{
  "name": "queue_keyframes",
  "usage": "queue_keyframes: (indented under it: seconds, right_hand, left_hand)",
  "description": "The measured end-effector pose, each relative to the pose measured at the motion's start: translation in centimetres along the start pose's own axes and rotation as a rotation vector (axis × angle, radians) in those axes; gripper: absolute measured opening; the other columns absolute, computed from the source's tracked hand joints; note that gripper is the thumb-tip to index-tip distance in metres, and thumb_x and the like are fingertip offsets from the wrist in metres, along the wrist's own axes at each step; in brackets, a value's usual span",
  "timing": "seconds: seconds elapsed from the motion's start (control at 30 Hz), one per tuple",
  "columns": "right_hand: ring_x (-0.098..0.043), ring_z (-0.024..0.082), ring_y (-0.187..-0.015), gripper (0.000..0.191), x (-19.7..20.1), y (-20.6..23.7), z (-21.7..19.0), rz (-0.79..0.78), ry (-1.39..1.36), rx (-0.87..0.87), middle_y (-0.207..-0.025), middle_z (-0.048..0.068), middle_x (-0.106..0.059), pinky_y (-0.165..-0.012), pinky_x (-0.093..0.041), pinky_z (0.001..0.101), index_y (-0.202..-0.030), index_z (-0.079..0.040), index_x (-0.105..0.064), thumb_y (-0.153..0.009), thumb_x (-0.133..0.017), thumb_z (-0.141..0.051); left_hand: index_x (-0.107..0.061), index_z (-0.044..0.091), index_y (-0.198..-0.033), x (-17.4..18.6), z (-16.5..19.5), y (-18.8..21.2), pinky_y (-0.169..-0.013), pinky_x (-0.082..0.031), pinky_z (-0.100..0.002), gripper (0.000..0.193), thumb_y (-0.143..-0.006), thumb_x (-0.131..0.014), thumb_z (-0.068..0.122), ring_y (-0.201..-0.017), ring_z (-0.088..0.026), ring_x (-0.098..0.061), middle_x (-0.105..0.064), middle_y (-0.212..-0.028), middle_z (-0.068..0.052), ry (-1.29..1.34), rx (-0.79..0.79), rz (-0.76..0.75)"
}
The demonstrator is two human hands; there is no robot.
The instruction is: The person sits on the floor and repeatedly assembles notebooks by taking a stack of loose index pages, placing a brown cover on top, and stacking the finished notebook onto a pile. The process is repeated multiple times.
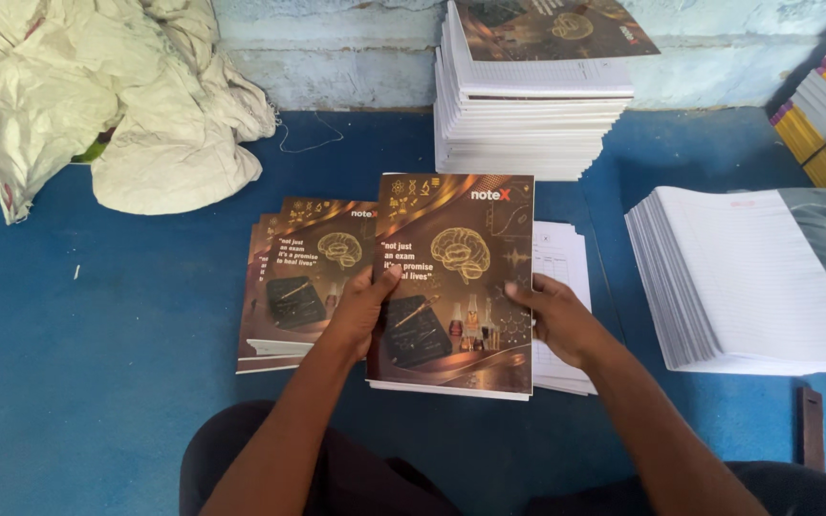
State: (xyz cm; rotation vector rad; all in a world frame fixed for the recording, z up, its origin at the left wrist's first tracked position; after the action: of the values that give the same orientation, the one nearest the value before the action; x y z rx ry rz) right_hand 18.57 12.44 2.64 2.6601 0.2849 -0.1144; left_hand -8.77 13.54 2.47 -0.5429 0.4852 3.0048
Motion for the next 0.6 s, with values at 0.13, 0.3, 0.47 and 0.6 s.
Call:
queue_keyframes:
  seconds: [0.13,0.3,0.47,0.6]
  right_hand:
    - [-0.074,0.023,-0.093,0.06,-1.0,1.2,-1.6,-0.104,0.106,-0.038,-0.112,0.013,-0.071,-0.075,-0.064,0.0431,-0.14,-0.009,-0.047,-0.085,-0.066,-0.019]
    - [-0.076,0.023,-0.084,0.058,-0.8,1.7,-2.4,-0.074,0.042,-0.011,-0.107,0.016,-0.073,-0.069,-0.066,0.0388,-0.141,-0.003,-0.049,-0.087,-0.067,-0.014]
    - [-0.075,0.021,-0.078,0.056,0.3,1.8,-3.7,-0.078,-0.02,0.08,-0.101,0.016,-0.073,-0.064,-0.066,0.0345,-0.139,-0.003,-0.051,-0.087,-0.068,-0.013]
    - [-0.073,0.019,-0.074,0.055,0.7,2.5,-6.3,-0.102,-0.15,0.165,-0.1,0.017,-0.07,-0.061,-0.066,0.0304,-0.14,-0.001,-0.052,-0.089,-0.069,-0.011]
  left_hand:
    - [-0.064,0.005,-0.118,-0.5,0.8,0.0,-0.077,-0.059,-0.03,0.037,-0.094,-0.065,0.034,-0.085,-0.015,-0.07,-0.072,-0.098,-0.008,-0.025,-0.007,-0.021]
    - [-0.063,0.002,-0.123,-1.5,1.3,0.0,-0.087,-0.057,-0.036,0.046,-0.098,-0.061,0.041,-0.096,-0.023,-0.068,-0.07,-0.108,-0.014,-0.068,0.02,-0.054]
    - [-0.049,0.008,-0.142,-0.5,1.2,0.6,-0.109,-0.038,-0.041,0.076,-0.098,-0.034,0.068,-0.127,-0.024,-0.051,-0.057,-0.136,-0.013,-0.068,0.136,0.041]
    - [-0.048,0.001,-0.143,0.3,1.4,0.1,-0.102,-0.051,-0.041,0.089,-0.094,-0.03,0.073,-0.122,-0.027,-0.063,-0.065,-0.132,-0.02,-0.002,0.1,0.064]
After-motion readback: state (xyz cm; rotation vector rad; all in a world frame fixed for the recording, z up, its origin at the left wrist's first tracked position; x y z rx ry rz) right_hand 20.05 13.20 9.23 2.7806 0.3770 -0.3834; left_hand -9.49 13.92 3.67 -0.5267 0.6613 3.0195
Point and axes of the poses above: each hand's wrist, its own y-axis away from the middle knuckle, its own x-axis out of the back of the hand, z = x × y, the point moved 8 cm from there along -y, towards the middle knuckle
